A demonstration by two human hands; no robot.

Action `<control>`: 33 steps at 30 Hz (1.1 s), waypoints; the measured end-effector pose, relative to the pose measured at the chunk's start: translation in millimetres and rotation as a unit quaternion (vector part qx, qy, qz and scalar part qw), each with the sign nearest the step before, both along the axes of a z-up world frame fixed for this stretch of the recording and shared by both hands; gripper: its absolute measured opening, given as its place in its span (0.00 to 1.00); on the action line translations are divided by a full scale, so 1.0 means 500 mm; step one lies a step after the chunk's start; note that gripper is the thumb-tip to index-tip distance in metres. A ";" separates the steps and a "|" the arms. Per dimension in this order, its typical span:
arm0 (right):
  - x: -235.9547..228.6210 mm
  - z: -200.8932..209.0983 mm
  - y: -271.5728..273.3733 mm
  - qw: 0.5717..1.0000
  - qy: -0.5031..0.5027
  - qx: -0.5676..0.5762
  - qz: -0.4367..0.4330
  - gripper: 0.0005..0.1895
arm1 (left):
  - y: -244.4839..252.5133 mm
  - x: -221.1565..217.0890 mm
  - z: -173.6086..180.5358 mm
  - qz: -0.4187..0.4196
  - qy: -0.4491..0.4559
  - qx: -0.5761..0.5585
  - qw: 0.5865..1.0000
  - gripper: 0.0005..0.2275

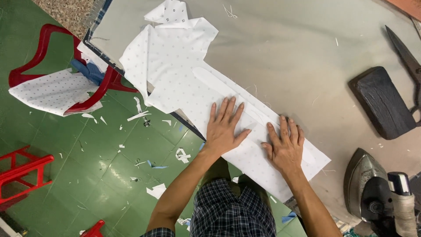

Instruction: The person irons a white patterned fabric piece on a work table using a steam iron and a wooden pressing block. They fold the fabric, trim an excess strip with scissors, and continue ironing the folded edge.

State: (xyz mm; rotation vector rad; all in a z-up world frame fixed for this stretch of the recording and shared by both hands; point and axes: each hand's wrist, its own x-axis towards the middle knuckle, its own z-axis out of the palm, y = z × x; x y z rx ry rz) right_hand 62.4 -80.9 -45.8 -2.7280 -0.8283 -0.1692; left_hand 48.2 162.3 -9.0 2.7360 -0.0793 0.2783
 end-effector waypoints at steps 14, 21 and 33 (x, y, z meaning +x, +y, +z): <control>-0.001 -0.007 -0.003 1.000 0.004 0.000 -0.006 0.33 | -0.006 -0.002 -0.019 0.003 -0.002 0.009 1.000 0.33; -0.003 -0.003 -0.004 1.000 0.008 0.002 0.000 0.32 | -0.003 -0.001 -0.012 0.004 -0.002 0.008 1.000 0.32; -0.005 0.001 -0.002 1.000 0.024 0.004 -0.004 0.31 | -0.004 -0.005 -0.012 0.000 0.008 0.006 1.000 0.31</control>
